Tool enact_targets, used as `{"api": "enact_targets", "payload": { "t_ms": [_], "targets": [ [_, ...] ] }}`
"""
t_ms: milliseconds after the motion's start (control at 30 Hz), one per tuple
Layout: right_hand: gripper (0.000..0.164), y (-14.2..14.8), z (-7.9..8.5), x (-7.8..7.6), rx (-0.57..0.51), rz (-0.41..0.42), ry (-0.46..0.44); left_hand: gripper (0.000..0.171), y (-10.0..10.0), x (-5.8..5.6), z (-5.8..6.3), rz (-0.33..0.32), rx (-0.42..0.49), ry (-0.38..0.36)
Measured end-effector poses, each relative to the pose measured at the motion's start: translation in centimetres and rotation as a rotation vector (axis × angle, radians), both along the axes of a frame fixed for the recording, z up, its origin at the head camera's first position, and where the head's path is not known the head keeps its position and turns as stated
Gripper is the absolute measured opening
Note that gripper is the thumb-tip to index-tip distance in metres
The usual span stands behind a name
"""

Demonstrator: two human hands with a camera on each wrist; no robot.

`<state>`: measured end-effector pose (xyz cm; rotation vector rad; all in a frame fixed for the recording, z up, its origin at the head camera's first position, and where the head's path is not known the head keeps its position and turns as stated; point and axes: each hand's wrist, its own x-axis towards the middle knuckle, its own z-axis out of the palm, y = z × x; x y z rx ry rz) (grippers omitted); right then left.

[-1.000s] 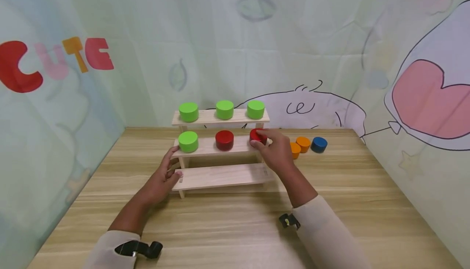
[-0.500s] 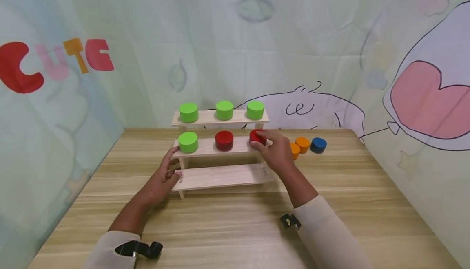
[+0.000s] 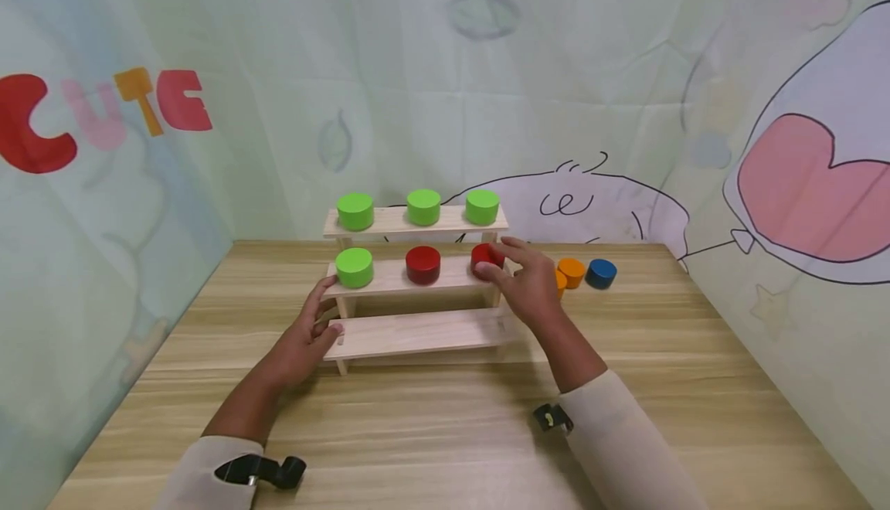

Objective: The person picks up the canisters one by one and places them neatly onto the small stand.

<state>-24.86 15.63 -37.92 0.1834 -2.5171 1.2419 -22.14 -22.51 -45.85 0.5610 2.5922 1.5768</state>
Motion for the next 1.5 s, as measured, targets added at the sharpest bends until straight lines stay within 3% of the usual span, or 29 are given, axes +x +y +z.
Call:
{"api": "enact_targets", "payload": {
  "t_ms": [267, 467, 567, 700, 833, 1033, 1167, 1367, 1500],
  "targets": [
    [0.037, 0.9, 0.4, -0.2, -0.032, -0.010, 0.121, 0.081, -0.1, 0.0, 0.2, 0.004, 0.000, 0.003],
    [0.029, 1.8, 0.1, -0.3, -0.047, -0.046, 0.259, 0.081, -0.2, 0.0, 0.2, 0.004, 0.007, -0.003],
    [0.027, 2.4, -0.1, -0.5, -0.105, -0.076, 0.299, 0.081, -0.1, 0.0, 0.1, 0.007, 0.008, -0.011],
    [0.030, 3.3, -0.1, -0.8, -0.278, -0.155, 0.290, 0.081, 0.0, 0.1, 0.1, 0.011, 0.011, -0.014],
    [0.032, 4.7, -0.3, -1.2, -0.393, -0.251, 0.215, 0.082, 0.0, 0.1, 0.0, 0.004, 0.014, -0.012],
    [0.040, 6.8, -0.8, -1.8, -0.387, -0.330, -0.011, 0.082, 0.0, 0.1, 0.0, 0.012, 0.012, -0.009],
    [0.049, 8.0, -1.7, -2.1, -0.308, -0.353, -0.152, 0.082, 0.0, 0.0, 0.0, 0.008, 0.011, -0.005],
    [0.069, 9.2, -2.7, -2.9, -0.082, -0.291, -0.354, 0.083, 0.0, 0.2, 0.0, 0.011, 0.002, -0.005],
    [0.078, 9.1, -2.7, -3.1, 0.051, -0.289, -0.428, 0.082, 0.0, 0.2, -0.1, 0.012, -0.003, 0.002]
  ]
}}
